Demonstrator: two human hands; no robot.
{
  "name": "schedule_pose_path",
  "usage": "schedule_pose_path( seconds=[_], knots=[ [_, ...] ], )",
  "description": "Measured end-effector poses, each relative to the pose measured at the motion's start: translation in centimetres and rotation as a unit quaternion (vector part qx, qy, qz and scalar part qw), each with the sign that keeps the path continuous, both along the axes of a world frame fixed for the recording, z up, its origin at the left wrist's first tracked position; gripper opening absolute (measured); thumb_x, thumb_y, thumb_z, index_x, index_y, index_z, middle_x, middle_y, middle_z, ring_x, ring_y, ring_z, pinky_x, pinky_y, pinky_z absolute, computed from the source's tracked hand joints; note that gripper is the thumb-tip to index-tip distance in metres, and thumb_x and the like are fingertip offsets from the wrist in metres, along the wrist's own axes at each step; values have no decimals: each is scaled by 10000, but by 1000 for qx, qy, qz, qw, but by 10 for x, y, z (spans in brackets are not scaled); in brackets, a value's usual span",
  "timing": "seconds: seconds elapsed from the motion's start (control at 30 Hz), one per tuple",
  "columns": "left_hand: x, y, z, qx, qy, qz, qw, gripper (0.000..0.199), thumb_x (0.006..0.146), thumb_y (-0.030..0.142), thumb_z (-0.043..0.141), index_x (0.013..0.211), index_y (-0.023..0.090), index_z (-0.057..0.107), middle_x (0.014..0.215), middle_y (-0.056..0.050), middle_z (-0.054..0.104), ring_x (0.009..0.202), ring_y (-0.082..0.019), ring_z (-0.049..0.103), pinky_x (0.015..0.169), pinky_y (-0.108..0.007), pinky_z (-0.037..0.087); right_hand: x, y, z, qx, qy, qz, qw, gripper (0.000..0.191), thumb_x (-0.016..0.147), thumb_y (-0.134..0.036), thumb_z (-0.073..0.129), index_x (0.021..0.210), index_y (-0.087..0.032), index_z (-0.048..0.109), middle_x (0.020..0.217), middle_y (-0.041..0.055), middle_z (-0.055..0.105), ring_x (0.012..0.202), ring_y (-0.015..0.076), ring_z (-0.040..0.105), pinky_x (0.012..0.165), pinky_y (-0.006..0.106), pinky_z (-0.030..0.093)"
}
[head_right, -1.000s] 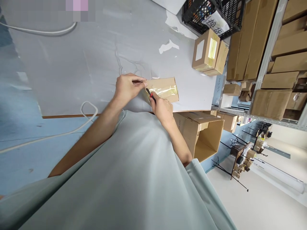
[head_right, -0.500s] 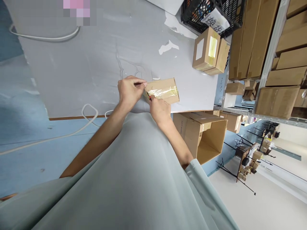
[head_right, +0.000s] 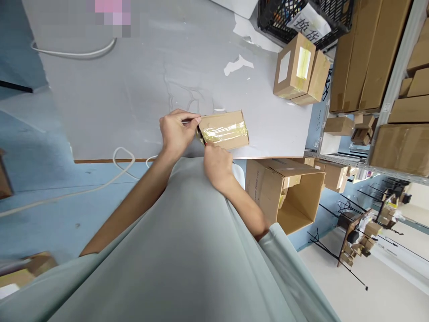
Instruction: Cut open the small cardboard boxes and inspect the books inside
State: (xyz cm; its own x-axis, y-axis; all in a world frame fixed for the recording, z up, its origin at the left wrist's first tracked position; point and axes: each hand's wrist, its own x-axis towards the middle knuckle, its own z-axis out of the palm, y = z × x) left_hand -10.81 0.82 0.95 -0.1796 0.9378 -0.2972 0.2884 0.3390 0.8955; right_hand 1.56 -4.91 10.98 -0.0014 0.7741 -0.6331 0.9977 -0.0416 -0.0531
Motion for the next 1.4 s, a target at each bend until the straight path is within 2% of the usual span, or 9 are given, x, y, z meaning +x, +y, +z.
schedule_pose_path(
  seconds=[0.17, 0.33, 0.43, 0.5, 0.57, 0.67, 0.77, 1.03, 1.4],
  knots=[
    [2, 6, -2, 7, 18, 28, 999, 194, 987, 279, 729, 1077, 248, 898, 1155, -57, 851, 1091, -280, 815, 1063, -436, 668, 2, 1, 11, -39, -7, 55, 998, 451, 1182, -135, 369, 1472, -163, 713, 1182, 237, 871, 1116, 345, 866, 926, 450, 679],
    [-1, 4, -9, 30, 59, 11, 998, 191, 1006, 310, 719, 1111, 257, 871, 1168, -70, 845, 1068, -278, 820, 1075, -442, 658, 28, -1, 35, -67, 13, 58, 996, 430, 1241, -321, 417, 1606, -209, 614, 1203, 166, 879, 1120, 324, 851, 942, 399, 639],
    [9, 4, -7, 81, 115, 3, 990, 278, 1027, 333, 689, 1255, 268, 834, 1296, -94, 826, 1245, -322, 782, 1178, -498, 617, 55, 7, 46, -26, 37, 6, 999, 428, 1252, -407, 421, 1603, -259, 617, 1214, 113, 882, 1092, 309, 841, 940, 361, 606],
    [27, 5, -2, 143, 151, -30, 978, 326, 1043, 330, 677, 1340, 275, 800, 1451, -111, 780, 1457, -360, 684, 1304, -566, 521, 78, 13, 47, 12, 41, -42, 998, 418, 1251, -395, 419, 1581, -258, 636, 1223, 103, 879, 1080, 304, 836, 937, 345, 589],
    [51, 6, 3, 194, 163, -98, 962, 324, 1077, 337, 647, 1369, 285, 776, 1581, -106, 720, 1623, -377, 553, 1393, -624, 406, 103, 19, 43, 49, 44, -76, 995, 419, 1241, -348, 426, 1590, -247, 635, 1258, 107, 872, 1102, 301, 831, 949, 337, 577],
    [83, 4, 5, 217, 157, -205, 941, 322, 1131, 364, 582, 1387, 287, 760, 1665, -103, 675, 1721, -388, 442, 1433, -699, 295, 133, 25, 30, 88, 68, -83, 990, 432, 1233, -298, 415, 1598, -251, 641, 1338, 111, 850, 1162, 286, 816, 982, 322, 565],
    [96, 0, -3, 203, 154, -242, 936, 356, 1144, 386, 563, 1434, 285, 745, 1713, -127, 639, 1740, -406, 414, 1434, -755, 243, 147, 31, 17, 95, 80, -73, 990, 445, 1241, -313, 391, 1595, -257, 654, 1343, 114, 841, 1180, 276, 803, 1001, 321, 565],
    [91, 0, -14, 211, 160, -239, 934, 388, 1166, 400, 515, 1451, 293, 755, 1737, -117, 625, 1746, -402, 410, 1436, -773, 235, 134, 47, 5, 75, 57, -40, 995, 522, 1247, -346, 364, 1735, -261, 528, 1403, 134, 808, 1208, 288, 794, 1022, 352, 594],
    [91, 0, -19, 227, 120, -235, 937, 433, 1168, 437, 508, 1502, 291, 741, 1746, -123, 610, 1752, -418, 391, 1444, -779, 206, 104, 50, 16, 58, -35, -42, 997, 560, 1256, -331, 322, 1790, -229, 454, 1389, 159, 810, 1170, 296, 815, 1016, 386, 618]
  ],
)
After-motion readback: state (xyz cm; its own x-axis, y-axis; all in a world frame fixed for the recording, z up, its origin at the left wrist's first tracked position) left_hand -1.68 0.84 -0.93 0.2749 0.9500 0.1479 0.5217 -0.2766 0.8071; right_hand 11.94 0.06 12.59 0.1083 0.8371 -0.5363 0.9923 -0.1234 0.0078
